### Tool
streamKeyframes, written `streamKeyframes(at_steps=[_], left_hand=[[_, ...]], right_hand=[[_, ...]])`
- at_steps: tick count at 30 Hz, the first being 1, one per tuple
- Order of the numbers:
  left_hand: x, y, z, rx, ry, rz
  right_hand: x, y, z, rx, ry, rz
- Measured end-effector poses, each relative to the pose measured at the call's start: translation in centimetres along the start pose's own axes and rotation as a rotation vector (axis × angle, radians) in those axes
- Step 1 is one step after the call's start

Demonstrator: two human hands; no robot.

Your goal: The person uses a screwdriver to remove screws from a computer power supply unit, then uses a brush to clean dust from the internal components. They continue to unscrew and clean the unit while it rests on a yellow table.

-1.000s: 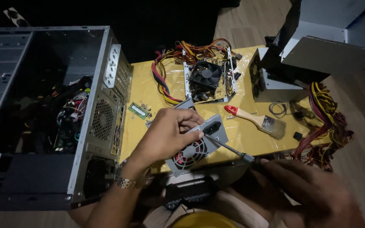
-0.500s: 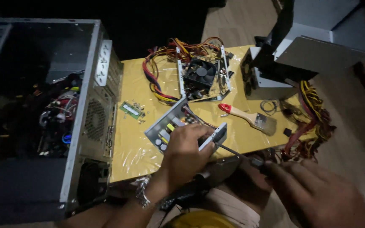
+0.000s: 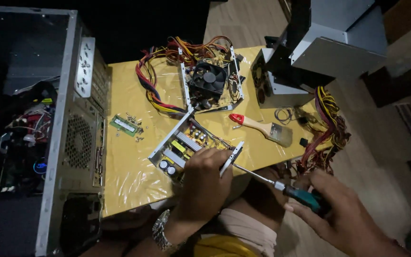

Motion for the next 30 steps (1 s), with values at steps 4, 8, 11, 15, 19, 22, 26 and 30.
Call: streamKeyframes(at_steps=[4, 8, 11, 15, 19, 22, 26, 30], left_hand=[[-0.6, 0.6, -0.3, 0.005, -0.024, 0.01], [-0.5, 0.3, -0.4, -0.017, -0.046, -0.053], [-1.0, 0.5, -0.7, 0.007, -0.081, -0.053], [-1.2, 0.6, -0.8, 0.037, -0.093, -0.083], [-1.4, 0.3, -0.7, 0.055, -0.109, -0.11], [-1.4, 0.2, -0.8, 0.036, -0.099, -0.107], [-1.7, 0.2, -0.9, -0.008, -0.156, -0.088], [-1.8, 0.2, -1.2, -0.005, -0.166, -0.094]], right_hand=[[-0.4, 0.2, 0.2, 0.067, -0.092, -0.096], [-0.1, 0.7, 0.8, -0.1, 0.096, 0.131], [1.0, 0.8, 1.0, -0.089, 0.132, 0.21], [0.9, 0.9, 2.0, -0.102, 0.101, 0.155], [1.4, 1.3, 2.1, -0.138, 0.12, 0.288], [2.2, 1.8, 2.3, -0.111, -0.007, 0.15], [2.9, 2.6, 2.4, -0.266, 0.358, 0.397], [3.2, 2.4, 2.7, -0.291, 0.301, 0.39]])
Point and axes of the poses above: each hand's wrist, its own z-axis towards the middle knuckle, its own y-axis out of the palm, x = y × z, the point moved 1 cm from there along z, towards the middle knuckle, and after that the axes turned 7 degrees about y, right-handed, at the moved point
